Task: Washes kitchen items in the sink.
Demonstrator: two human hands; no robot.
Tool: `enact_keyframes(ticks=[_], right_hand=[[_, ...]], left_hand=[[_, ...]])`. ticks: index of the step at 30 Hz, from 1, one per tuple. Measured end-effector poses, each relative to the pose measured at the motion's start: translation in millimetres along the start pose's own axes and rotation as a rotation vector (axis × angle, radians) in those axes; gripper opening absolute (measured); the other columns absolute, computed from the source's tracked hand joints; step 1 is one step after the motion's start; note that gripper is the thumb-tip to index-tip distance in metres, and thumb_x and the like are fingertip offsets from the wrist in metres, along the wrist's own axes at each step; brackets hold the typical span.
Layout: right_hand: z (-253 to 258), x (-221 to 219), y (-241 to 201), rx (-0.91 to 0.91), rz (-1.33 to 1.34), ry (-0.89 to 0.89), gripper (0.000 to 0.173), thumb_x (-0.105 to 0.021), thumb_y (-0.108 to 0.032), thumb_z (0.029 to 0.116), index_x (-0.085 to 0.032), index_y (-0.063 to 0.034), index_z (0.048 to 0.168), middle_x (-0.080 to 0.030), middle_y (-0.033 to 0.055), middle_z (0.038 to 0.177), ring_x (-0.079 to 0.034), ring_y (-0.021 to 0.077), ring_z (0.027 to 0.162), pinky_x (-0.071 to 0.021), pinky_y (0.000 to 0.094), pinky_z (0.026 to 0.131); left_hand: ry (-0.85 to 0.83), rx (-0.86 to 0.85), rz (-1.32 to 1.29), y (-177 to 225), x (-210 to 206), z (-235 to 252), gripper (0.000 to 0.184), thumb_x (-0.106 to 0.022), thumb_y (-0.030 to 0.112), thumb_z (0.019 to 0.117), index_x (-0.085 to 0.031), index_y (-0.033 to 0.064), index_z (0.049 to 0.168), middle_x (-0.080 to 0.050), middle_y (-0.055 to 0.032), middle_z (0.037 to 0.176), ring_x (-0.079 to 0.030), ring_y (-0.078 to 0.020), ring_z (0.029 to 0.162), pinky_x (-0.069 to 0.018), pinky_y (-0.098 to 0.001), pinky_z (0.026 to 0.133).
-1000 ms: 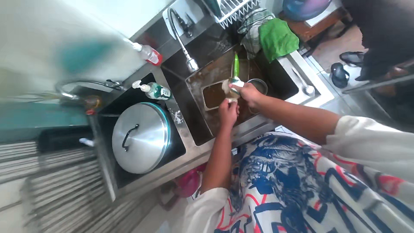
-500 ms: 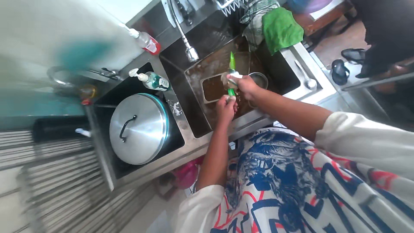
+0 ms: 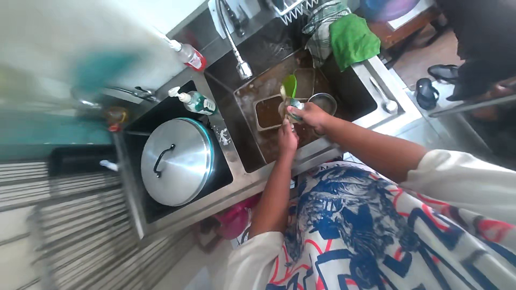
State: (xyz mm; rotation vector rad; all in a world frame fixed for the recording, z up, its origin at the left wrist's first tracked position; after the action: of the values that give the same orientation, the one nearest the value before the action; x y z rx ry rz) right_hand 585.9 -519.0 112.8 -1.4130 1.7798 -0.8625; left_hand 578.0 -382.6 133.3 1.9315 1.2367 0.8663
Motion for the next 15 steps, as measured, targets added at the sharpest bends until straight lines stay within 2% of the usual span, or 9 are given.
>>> enact_keyframes(ticks=[2,4,6,7,9,11,13,15], right_hand=[[0,2,3,-0.014,-0.026,0.051,0.053,-0.067,-0.046,0.1000,-0.063,0.0019,0.123,-0.068,0.0157,0.104,-0.066,0.0214,0.086,-0.0569,0.0419,0.080],[-1,4,7,-0.003,0.002,0.084,0.052,-0.067,-0.047,0.0996,-0.064,0.0011,0.120,-0.067,0.0132,0.099,-0.064,0.0185,0.080,-0.0562,0.0382,0.075],[-4,6,8,0.022,0.116,0.085,0.050,-0.066,-0.041,0.1016,-0.061,0.0012,0.127,-0.069,0.0136,0.108,-0.069,0.0185,0.088,-0.0595,0.0371,0.080],[-6,6,7,0.036,0.186,0.075,0.047,-0.065,-0.037,0.1031,-0.059,0.0015,0.131,-0.069,0.0144,0.114,-0.071,0.0196,0.095,-0.0613,0.0374,0.085],[-8,4,4,0.038,0.246,0.087,0.043,-0.065,-0.031,0.1036,-0.059,0.0022,0.130,-0.069,0.0147,0.113,-0.072,0.0202,0.095,-0.0626,0.0371,0.085],[-5,-1,2,-0.031,0.201,0.158,0.044,-0.067,-0.035,0.1023,-0.060,0.0024,0.125,-0.070,0.0148,0.106,-0.071,0.0202,0.086,-0.0618,0.0372,0.078],[1,-7,2,-0.102,0.169,0.248,0.043,-0.066,-0.035,0.1023,-0.061,0.0029,0.121,-0.068,0.0154,0.099,-0.068,0.0212,0.079,-0.0594,0.0393,0.074],[11,-10,5,-0.128,0.127,0.321,0.040,-0.066,-0.033,0.1016,-0.062,0.0031,0.118,-0.067,0.0163,0.097,-0.066,0.0232,0.078,-0.0578,0.0423,0.072]], left_hand=[[0.039,-0.075,0.265,0,3,-2,0.057,-0.019,0.036,0.1145,-0.060,-0.0045,0.116,-0.055,-0.0141,0.085,-0.053,-0.0230,0.073,-0.0489,-0.0412,0.072],[0.070,-0.110,0.479,5,5,-8,0.060,-0.018,0.036,0.1144,-0.060,-0.0059,0.122,-0.064,-0.0244,0.105,-0.063,-0.0341,0.097,-0.0508,-0.0523,0.090],[0.072,-0.122,0.663,8,7,-12,0.059,-0.019,0.035,0.1143,-0.059,-0.0049,0.129,-0.066,-0.0280,0.117,-0.065,-0.0395,0.113,-0.0491,-0.0566,0.099],[0.064,-0.139,0.745,7,7,-14,0.057,-0.020,0.034,0.1142,-0.059,-0.0048,0.131,-0.067,-0.0285,0.119,-0.065,-0.0407,0.115,-0.0492,-0.0578,0.100],[0.050,-0.208,0.888,3,5,-14,0.053,-0.024,0.031,0.1137,-0.061,-0.0047,0.126,-0.070,-0.0264,0.108,-0.069,-0.0401,0.106,-0.0533,-0.0574,0.093],[0.009,-0.260,0.988,1,3,-15,0.048,-0.029,0.028,0.1130,-0.063,-0.0047,0.120,-0.071,-0.0238,0.100,-0.071,-0.0382,0.099,-0.0560,-0.0551,0.088],[-0.062,-0.232,1.081,3,4,-15,0.048,-0.030,0.031,0.1132,-0.063,-0.0031,0.121,-0.071,-0.0224,0.103,-0.071,-0.0369,0.102,-0.0559,-0.0536,0.089],[-0.098,-0.210,1.162,4,6,-13,0.049,-0.030,0.034,0.1131,-0.062,-0.0014,0.122,-0.071,-0.0216,0.104,-0.071,-0.0365,0.103,-0.0561,-0.0537,0.089]])
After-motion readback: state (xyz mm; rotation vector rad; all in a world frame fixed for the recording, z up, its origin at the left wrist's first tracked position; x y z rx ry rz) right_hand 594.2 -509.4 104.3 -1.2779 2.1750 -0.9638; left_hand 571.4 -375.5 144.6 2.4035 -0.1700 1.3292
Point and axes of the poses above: each hand's wrist, its own z-axis towards the middle knuckle, its own x-axis out of the back of the hand, y = z × x, the point moved 1 cm from there along z, towards the middle knuckle
